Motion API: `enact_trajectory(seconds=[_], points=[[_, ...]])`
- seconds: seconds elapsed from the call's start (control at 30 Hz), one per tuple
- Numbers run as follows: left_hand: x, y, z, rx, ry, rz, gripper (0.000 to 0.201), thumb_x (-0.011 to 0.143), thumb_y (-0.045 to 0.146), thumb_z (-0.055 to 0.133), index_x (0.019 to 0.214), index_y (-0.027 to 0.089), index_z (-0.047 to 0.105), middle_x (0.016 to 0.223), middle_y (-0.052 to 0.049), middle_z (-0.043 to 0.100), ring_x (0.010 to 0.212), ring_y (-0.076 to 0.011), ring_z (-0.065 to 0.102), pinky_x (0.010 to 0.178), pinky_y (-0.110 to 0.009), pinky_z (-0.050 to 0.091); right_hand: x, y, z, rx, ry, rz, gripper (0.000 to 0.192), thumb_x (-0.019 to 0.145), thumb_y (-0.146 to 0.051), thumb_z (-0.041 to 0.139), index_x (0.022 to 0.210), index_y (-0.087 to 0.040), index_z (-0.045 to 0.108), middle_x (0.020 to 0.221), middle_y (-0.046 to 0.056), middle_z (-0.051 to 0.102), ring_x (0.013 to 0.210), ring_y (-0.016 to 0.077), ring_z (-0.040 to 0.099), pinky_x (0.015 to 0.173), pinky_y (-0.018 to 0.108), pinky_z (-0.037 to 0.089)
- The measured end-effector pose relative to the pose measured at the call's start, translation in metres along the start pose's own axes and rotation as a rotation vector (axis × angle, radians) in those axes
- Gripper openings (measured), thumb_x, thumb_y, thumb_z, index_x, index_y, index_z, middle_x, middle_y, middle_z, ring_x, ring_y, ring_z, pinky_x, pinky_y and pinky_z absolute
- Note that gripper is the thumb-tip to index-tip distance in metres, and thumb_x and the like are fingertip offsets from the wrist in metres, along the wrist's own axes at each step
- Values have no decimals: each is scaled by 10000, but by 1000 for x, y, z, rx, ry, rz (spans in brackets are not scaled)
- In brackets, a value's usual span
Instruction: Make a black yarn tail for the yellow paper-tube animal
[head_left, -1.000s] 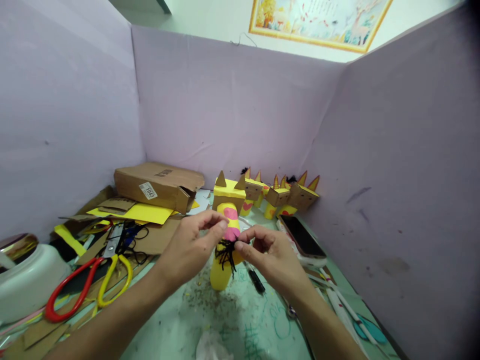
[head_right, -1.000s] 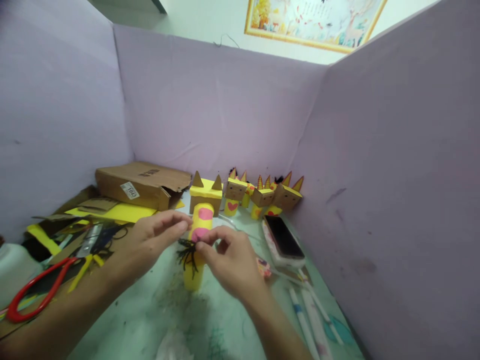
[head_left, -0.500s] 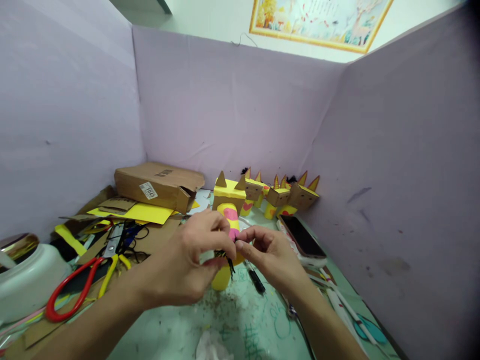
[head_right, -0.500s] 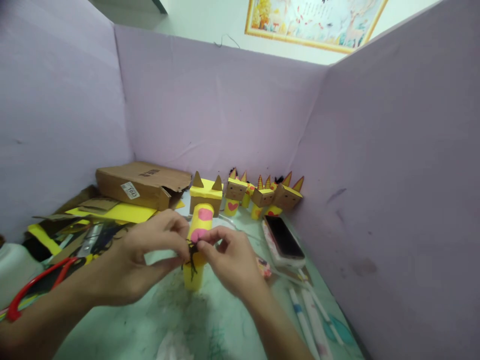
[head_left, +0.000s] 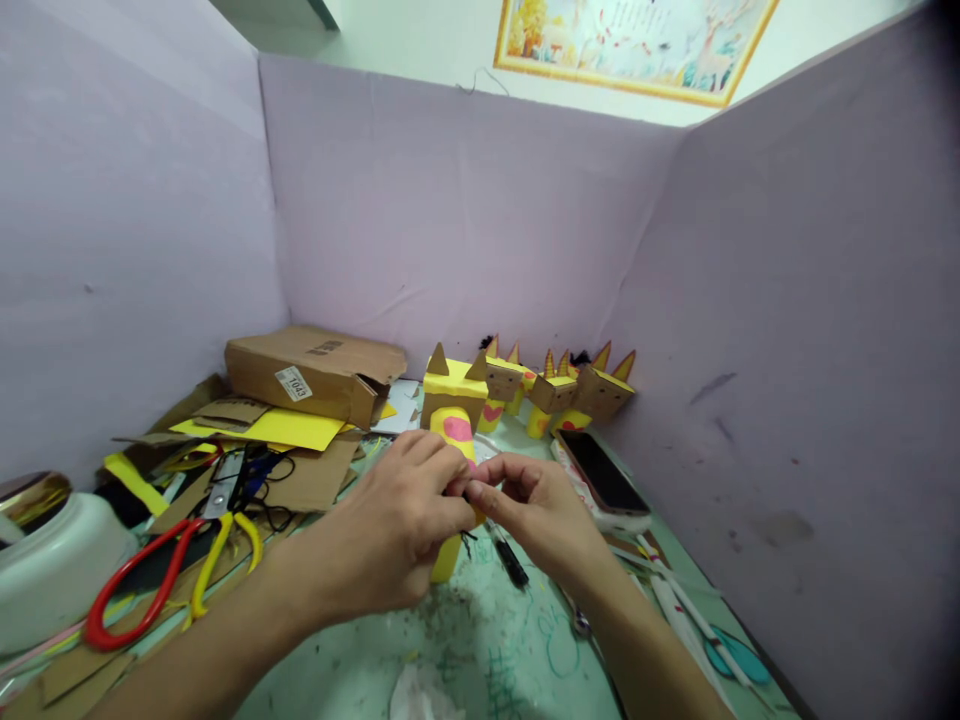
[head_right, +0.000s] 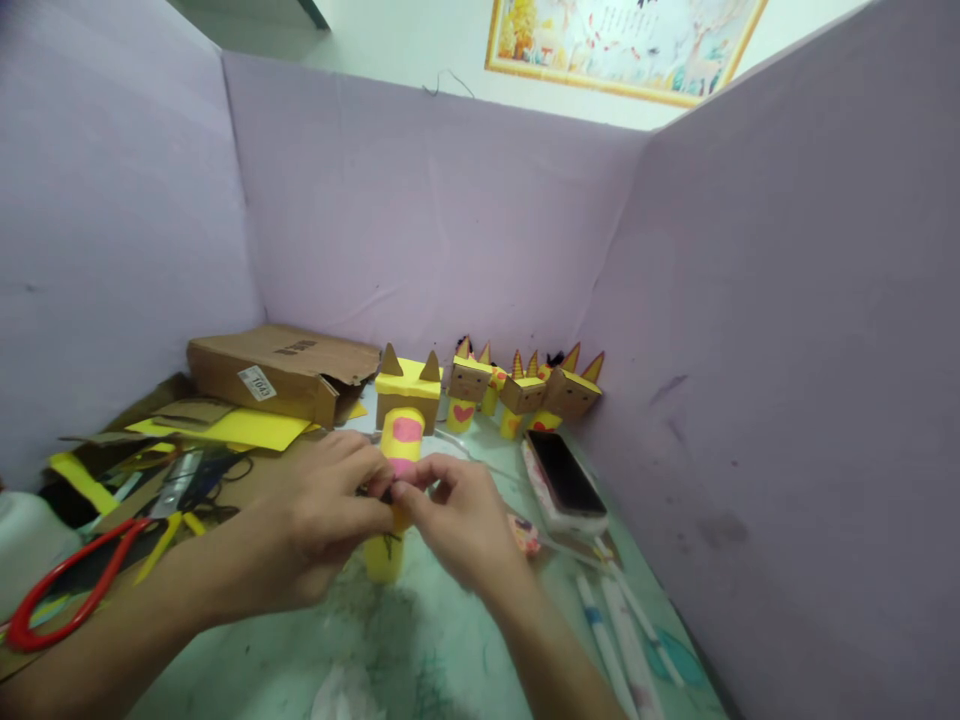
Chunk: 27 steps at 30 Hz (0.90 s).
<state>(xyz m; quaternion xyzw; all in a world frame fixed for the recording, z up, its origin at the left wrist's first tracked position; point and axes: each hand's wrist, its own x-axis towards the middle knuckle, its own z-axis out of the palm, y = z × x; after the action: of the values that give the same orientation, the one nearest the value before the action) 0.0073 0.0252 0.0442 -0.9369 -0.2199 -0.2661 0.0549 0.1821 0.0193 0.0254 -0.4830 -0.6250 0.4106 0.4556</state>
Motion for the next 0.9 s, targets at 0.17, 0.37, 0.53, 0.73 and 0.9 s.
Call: enact_trajectory(seconds=[0.17,0.37,0.53,0.73,0.9], points=[[1,-1,1,-174,82,-44,202,747,-2,444,765,156,570,779,-37,519,764,-176,432,701,-345,342,1,-2,1,26,2,7,189,651,-343,643,692,-159,635,636,12,589,564,132,491,528,258,374],[7,3,0,-549,118,-500,117,803,175,472,706,164,535,723,-13,562,700,-153,500,646,-281,371,0,-6,-1,-68,146,-25,343,650,-363,647,930,-166,623,767,14,592,546,106,443,495,241,350],[12,2,7,-739,113,-754,163,744,305,478,675,166,528,671,-19,545,660,-167,491,615,-285,369,-5,-15,-3,-121,218,8,261,633,-399,644,747,-165,622,574,-29,494,464,85,345,426,222,245],[13,6,7,-783,145,-716,185,753,341,480,670,178,505,667,1,520,656,-153,471,613,-272,366,-10,-25,0,-122,61,30,239,636,-378,648,566,-151,626,512,-10,500,493,95,376,463,235,262],[13,11,4,-667,150,-669,151,773,276,490,670,177,537,733,-10,569,701,-154,500,653,-271,368,-9,-18,0,-87,56,9,278,677,-415,645,651,-139,678,554,-2,527,518,94,387,476,225,274]])
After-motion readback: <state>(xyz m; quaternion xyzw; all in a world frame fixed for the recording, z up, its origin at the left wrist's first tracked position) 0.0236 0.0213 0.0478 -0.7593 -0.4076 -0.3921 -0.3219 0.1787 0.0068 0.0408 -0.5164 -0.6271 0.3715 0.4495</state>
